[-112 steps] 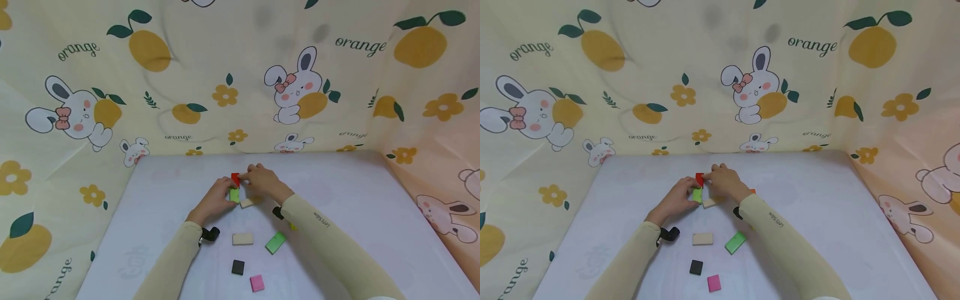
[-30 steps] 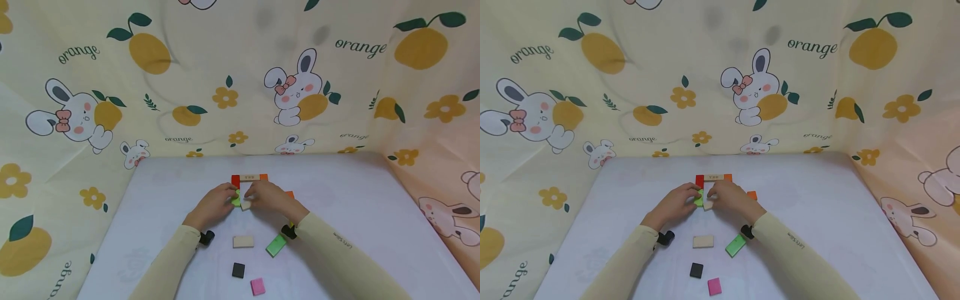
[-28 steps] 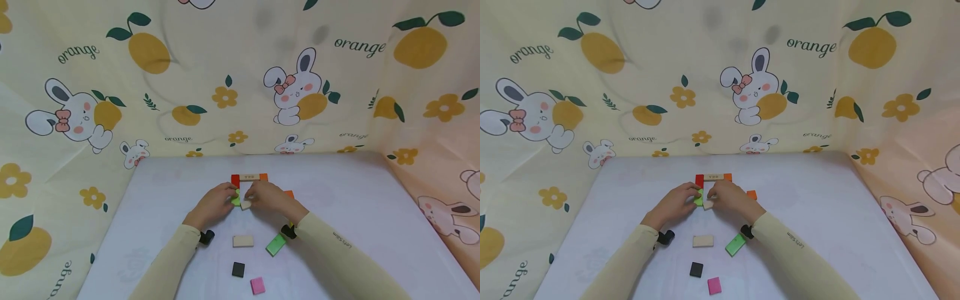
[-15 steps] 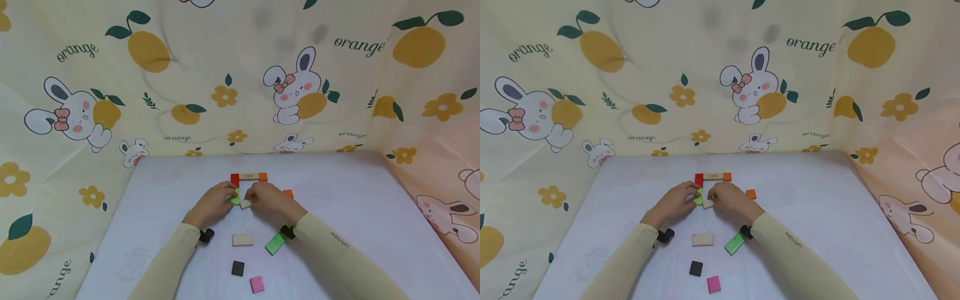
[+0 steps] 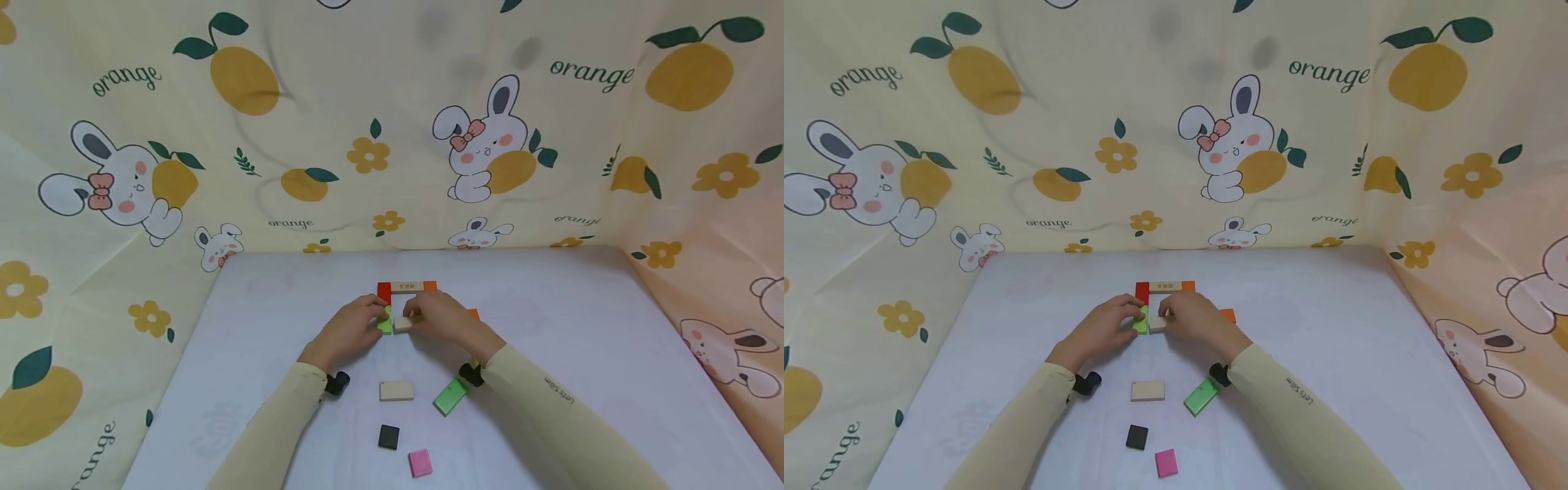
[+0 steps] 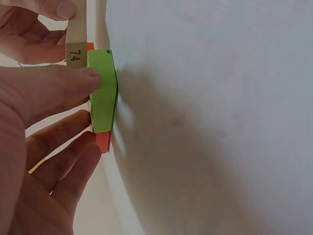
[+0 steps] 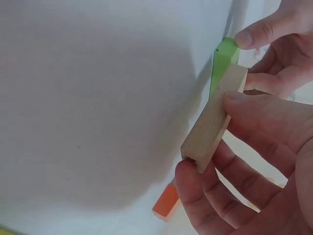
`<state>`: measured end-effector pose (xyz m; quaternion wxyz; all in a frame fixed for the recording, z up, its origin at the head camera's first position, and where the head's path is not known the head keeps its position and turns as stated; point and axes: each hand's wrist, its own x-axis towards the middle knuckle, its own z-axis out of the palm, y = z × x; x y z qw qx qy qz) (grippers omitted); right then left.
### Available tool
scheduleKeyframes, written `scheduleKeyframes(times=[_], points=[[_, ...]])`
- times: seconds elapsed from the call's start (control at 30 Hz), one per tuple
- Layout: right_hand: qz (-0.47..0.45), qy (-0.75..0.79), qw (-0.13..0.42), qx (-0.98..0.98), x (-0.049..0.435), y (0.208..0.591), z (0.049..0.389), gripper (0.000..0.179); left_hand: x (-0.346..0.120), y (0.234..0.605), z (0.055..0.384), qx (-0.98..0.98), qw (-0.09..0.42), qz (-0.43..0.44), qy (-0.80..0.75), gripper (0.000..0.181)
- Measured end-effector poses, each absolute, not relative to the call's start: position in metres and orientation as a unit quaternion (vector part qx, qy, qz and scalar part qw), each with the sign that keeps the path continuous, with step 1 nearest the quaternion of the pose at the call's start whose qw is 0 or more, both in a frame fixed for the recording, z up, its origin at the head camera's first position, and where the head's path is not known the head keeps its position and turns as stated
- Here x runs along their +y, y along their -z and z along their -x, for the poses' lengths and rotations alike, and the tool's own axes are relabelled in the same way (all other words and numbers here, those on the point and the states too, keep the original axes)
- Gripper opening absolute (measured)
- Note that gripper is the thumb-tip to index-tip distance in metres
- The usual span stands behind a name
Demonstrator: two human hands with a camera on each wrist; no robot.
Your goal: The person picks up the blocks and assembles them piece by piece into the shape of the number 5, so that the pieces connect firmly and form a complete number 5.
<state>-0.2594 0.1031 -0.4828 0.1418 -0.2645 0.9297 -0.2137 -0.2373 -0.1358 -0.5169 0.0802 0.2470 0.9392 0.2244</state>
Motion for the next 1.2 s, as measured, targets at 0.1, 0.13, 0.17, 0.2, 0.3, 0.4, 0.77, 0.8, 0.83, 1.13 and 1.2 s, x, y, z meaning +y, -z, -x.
scheduleKeyframes(times=[0.1, 0.13, 0.17, 0.2, 0.3, 0.4, 0.77, 0.8, 0.83, 1.13, 1.2], points=[[0.262, 0.211, 0.144, 0.931, 0.101, 0.482, 0.26, 0.024, -0.137, 0.516, 0.238, 0.938, 0.079, -0.252, -0.224, 0.03], [0.261, 0.21, 0.144, 0.931, 0.1, 0.482, 0.26, 0.024, -0.137, 0.516, 0.238, 0.938, 0.078, -0.254, -0.224, 0.03], [0.261, 0.211, 0.145, 0.931, 0.099, 0.483, 0.261, 0.023, -0.137, 0.516, 0.238, 0.937, 0.077, -0.256, -0.224, 0.03], [0.26, 0.211, 0.147, 0.931, 0.098, 0.484, 0.261, 0.022, -0.137, 0.516, 0.238, 0.937, 0.076, -0.258, -0.224, 0.031], [0.257, 0.214, 0.154, 0.93, 0.096, 0.487, 0.262, 0.021, -0.137, 0.516, 0.238, 0.936, 0.075, -0.261, -0.223, 0.03], [0.257, 0.213, 0.159, 0.929, 0.094, 0.489, 0.263, 0.02, -0.138, 0.516, 0.238, 0.936, 0.074, -0.26, -0.223, 0.03], [0.261, 0.203, 0.155, 0.931, 0.092, 0.49, 0.264, 0.021, -0.136, 0.513, 0.239, 0.94, 0.075, -0.249, -0.221, 0.03], [0.26, 0.202, 0.155, 0.931, 0.091, 0.49, 0.264, 0.021, -0.137, 0.513, 0.239, 0.94, 0.075, -0.248, -0.222, 0.03], [0.26, 0.201, 0.155, 0.932, 0.091, 0.49, 0.264, 0.022, -0.137, 0.513, 0.239, 0.94, 0.075, -0.247, -0.223, 0.03], [0.258, 0.206, 0.158, 0.931, 0.09, 0.49, 0.259, 0.024, -0.137, 0.517, 0.237, 0.941, 0.075, -0.249, -0.216, 0.032], [0.254, 0.209, 0.159, 0.931, 0.09, 0.491, 0.258, 0.024, -0.137, 0.517, 0.237, 0.941, 0.077, -0.25, -0.216, 0.032]])
